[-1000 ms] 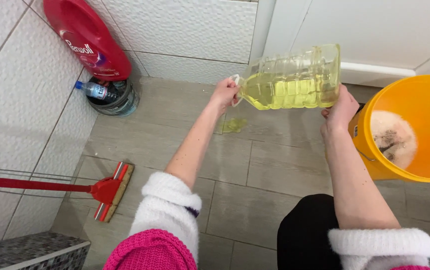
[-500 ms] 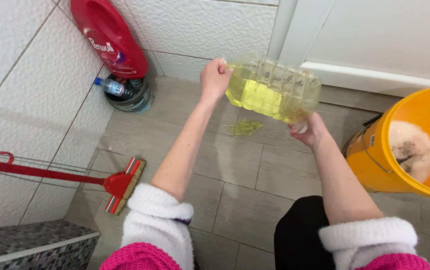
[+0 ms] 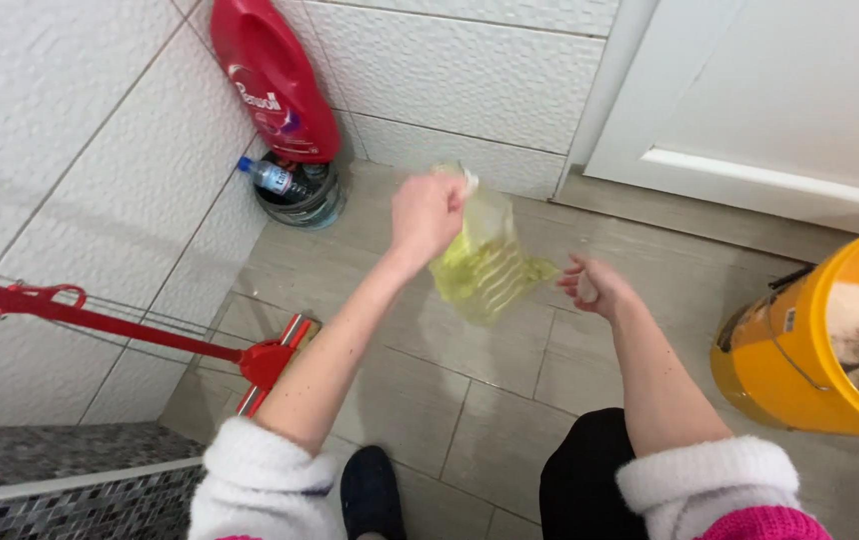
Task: The person pours a yellow liquid from a plastic bottle onto the bathroom floor and then scrubs the area with a hand brush. They move a mop and a bucket to access the floor and continue scrubbing while kneeling.
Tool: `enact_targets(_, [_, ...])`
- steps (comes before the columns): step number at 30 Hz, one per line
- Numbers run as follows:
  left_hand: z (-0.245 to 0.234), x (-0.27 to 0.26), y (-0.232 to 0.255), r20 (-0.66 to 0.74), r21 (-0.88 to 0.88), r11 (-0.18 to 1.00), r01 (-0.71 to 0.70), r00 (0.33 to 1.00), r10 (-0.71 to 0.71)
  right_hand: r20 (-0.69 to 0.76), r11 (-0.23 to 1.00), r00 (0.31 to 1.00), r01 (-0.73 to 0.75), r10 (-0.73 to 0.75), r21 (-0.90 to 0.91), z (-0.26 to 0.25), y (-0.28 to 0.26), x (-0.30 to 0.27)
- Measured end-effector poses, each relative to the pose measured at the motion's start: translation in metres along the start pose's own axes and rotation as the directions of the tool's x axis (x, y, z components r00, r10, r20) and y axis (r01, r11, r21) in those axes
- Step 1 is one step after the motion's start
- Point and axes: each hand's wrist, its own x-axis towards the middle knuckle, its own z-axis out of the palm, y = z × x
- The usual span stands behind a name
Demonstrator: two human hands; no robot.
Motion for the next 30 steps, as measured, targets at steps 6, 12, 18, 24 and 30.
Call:
enact_targets(6, [0.055, -0.057, -0.083, 0.283, 0.149, 0.984, -0.103, 0.957, 0.057, 0.153, 0.949, 0.988, -0.078, 0.032, 0.305, 0.082, -0.034, -0.012])
enact_targets(12, [0.09, -0.124, -0.119, 0.337, 0.266, 0.879, -0.396, 0.892, 0.3, 0.311, 0.956, 0.906, 0.248, -0.286, 0.157, 0.177, -0.047, -0.064])
enact_targets(18, [0.107, -0.164, -0.141, 0.254, 0.368, 0.759, -0.537, 0.843, 0.474, 0.673, 0.39, 0.474, 0.875, -0.567, -0.287, 0.211, -0.044, -0.114])
enact_targets(24, [0.142, -0.201, -0.178, 0.092, 0.391, 0.689, -0.611, 0.77, 0.631, 0.886, 0.287, 0.226, 0.951, -0.404, -0.112, 0.231, -0.048, -0.137])
enact_targets(30, [0.107, -0.239, -0.167, 0.023, 0.365, 0.681, -0.635, 0.737, 0.675, 0.979, 0.32, 0.092, 0.947, -0.183, -0.029, 0.237, -0.05, -0.167])
